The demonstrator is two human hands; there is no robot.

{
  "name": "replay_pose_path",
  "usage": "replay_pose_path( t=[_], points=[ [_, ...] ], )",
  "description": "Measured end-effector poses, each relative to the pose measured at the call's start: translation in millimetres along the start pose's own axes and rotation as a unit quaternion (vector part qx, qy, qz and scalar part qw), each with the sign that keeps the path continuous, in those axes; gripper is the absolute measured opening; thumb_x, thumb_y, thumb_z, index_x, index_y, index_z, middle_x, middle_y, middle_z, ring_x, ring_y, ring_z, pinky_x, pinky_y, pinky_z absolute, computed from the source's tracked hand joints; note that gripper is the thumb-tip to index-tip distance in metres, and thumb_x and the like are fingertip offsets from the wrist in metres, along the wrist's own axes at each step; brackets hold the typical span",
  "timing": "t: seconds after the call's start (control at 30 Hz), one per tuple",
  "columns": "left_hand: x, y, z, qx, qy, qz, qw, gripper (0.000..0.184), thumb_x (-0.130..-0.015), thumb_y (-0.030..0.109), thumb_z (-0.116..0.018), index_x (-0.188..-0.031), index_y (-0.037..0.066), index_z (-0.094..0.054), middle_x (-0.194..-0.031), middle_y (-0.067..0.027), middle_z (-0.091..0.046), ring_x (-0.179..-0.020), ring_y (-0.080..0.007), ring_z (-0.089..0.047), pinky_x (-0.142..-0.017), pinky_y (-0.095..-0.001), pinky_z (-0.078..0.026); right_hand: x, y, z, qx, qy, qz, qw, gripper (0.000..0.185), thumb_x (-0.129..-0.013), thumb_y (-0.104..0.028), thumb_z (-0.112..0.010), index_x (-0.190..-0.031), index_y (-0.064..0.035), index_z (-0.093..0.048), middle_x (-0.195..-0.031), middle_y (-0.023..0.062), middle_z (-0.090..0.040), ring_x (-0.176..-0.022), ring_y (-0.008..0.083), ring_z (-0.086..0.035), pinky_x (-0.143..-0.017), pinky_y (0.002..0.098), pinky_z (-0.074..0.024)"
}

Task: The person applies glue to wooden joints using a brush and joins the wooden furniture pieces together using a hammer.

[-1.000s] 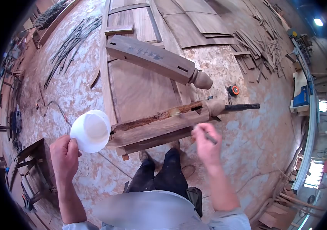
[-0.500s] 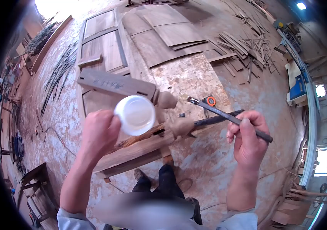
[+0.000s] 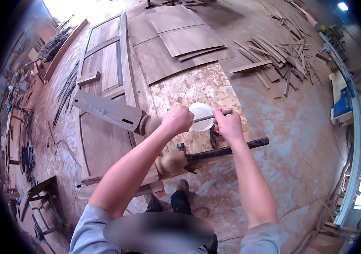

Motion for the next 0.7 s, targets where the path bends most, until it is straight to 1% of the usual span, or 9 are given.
replay_pose_path(
  t=[0.13, 0.23, 0.37, 0.4, 0.47, 0.53, 0.6, 0.67, 0.7],
  points=[
    [-17, -13, -27, 0.053, -0.076, 0.093, 0.991, 0.032, -0.087, 0.018, -0.047, -0.076, -0.002, -0.07, -0.061, -0.0145, -0.067, -0.061, -0.0279, -0.069, -0.069, -0.0389, -0.056, -20, 34, 3, -0.145, -0.018, -0.105, 0.984, 0.023, -0.09, -0.025, -0.066, -0.089, -0.0022, -0.064, -0.068, 0.0021, -0.06, -0.047, 0.008, -0.053, -0.039, 0.0227, -0.04],
    [-10, -15, -25, 0.163, -0.036, 0.178, 0.97, 0.036, -0.093, 0.021, -0.047, -0.079, -0.003, -0.07, -0.059, -0.0147, -0.066, -0.056, -0.0255, -0.068, -0.066, -0.0385, -0.056, -24, 45, 7, -0.171, -0.008, -0.128, 0.977, 0.025, -0.091, -0.028, -0.066, -0.082, -0.0063, -0.059, -0.07, 0.0027, -0.06, -0.046, 0.0071, -0.052, -0.034, 0.0207, -0.0377],
    [-6, -19, -27, 0.146, 0.023, 0.141, 0.979, 0.046, -0.098, 0.035, -0.049, -0.079, -0.002, -0.07, -0.059, -0.0149, -0.065, -0.061, -0.0294, -0.069, -0.066, -0.0414, -0.055, -24, 56, 14, -0.197, -0.032, -0.116, 0.973, 0.025, -0.092, -0.03, -0.066, -0.086, -0.0069, -0.059, -0.075, 0.003, -0.06, -0.049, 0.0067, -0.054, -0.034, 0.0198, -0.0386],
    [-2, -17, -23, 0.172, 0.004, 0.149, 0.974, 0.047, -0.098, 0.035, -0.049, -0.08, -0.002, -0.069, -0.067, -0.0198, -0.067, -0.07, -0.033, -0.069, -0.069, -0.0438, -0.054, -20, 53, 17, -0.194, -0.03, -0.12, 0.973, 0.023, -0.093, -0.028, -0.065, -0.087, -0.0061, -0.06, -0.074, 0.0029, -0.06, -0.052, 0.0062, -0.053, -0.036, 0.0194, -0.0387],
    [20, -10, 0, 0.09, 0.096, 0.106, 0.986, 0.048, -0.098, 0.037, -0.047, -0.085, -0.003, -0.069, -0.078, -0.0236, -0.067, -0.078, -0.0362, -0.068, -0.071, -0.0457, -0.052, -4, 38, 25, -0.151, -0.068, -0.089, 0.982, 0.023, -0.093, -0.025, -0.064, -0.099, -0.0028, -0.06, -0.077, 0.0028, -0.06, -0.055, 0.0055, -0.052, -0.041, 0.0187, -0.0391],
    [71, 4, 41, 0.164, 0.097, 0.094, 0.977, 0.044, -0.097, 0.037, -0.05, -0.092, -0.003, -0.067, -0.085, -0.0257, -0.067, -0.083, -0.0416, -0.065, -0.074, -0.0478, -0.051, 28, 26, 29, -0.115, -0.028, -0.075, 0.99, 0.033, -0.093, -0.021, -0.062, -0.116, 0.0013, -0.055, -0.081, 0.0025, -0.06, -0.056, 0.0045, -0.049, -0.043, 0.018, -0.0376],
    [134, -7, 54, 0.229, 0.184, 0.033, 0.955, 0.036, -0.096, 0.032, -0.056, -0.096, -0.003, -0.066, -0.079, -0.0212, -0.066, -0.075, -0.0352, -0.068, -0.068, -0.0441, -0.051, 67, 29, 27, -0.062, -0.054, -0.037, 0.996, 0.05, -0.088, -0.018, -0.068, -0.128, 0.0026, -0.048, -0.09, 0.0036, -0.062, -0.065, 0.0057, -0.054, -0.05, 0.0184, -0.0429],
    [205, -17, 60, 0.361, 0.075, 0.113, 0.923, 0.029, -0.095, 0.027, -0.06, -0.097, -0.001, -0.066, -0.076, -0.0133, -0.067, -0.069, -0.0209, -0.068, -0.061, -0.0345, -0.051, 104, 30, 9, 0.049, -0.13, 0.09, 0.986, 0.066, -0.076, -0.018, -0.079, -0.13, 0.0012, -0.047, -0.108, 0.0104, -0.061, -0.091, 0.0176, -0.06, -0.072, 0.0291, -0.0524],
    [240, -31, 45, 0.445, 0.035, 0.159, 0.881, 0.029, -0.096, 0.028, -0.059, -0.098, 0.0, -0.067, -0.077, -0.0095, -0.067, -0.069, -0.0157, -0.067, -0.059, -0.0298, -0.049, 112, 16, -7, 0.147, -0.159, 0.172, 0.961, 0.071, -0.071, -0.019, -0.082, -0.13, 0.0004, -0.046, -0.114, 0.0125, -0.058, -0.1, 0.0221, -0.057, -0.079, 0.0333, -0.0504]
  ],
)
Point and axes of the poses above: each hand's wrist, its own x-axis away from the middle knuckle, its own z-axis out of the back of the hand, y = z × x, the point moved 5 cm from there along -x, towards the middle knuckle
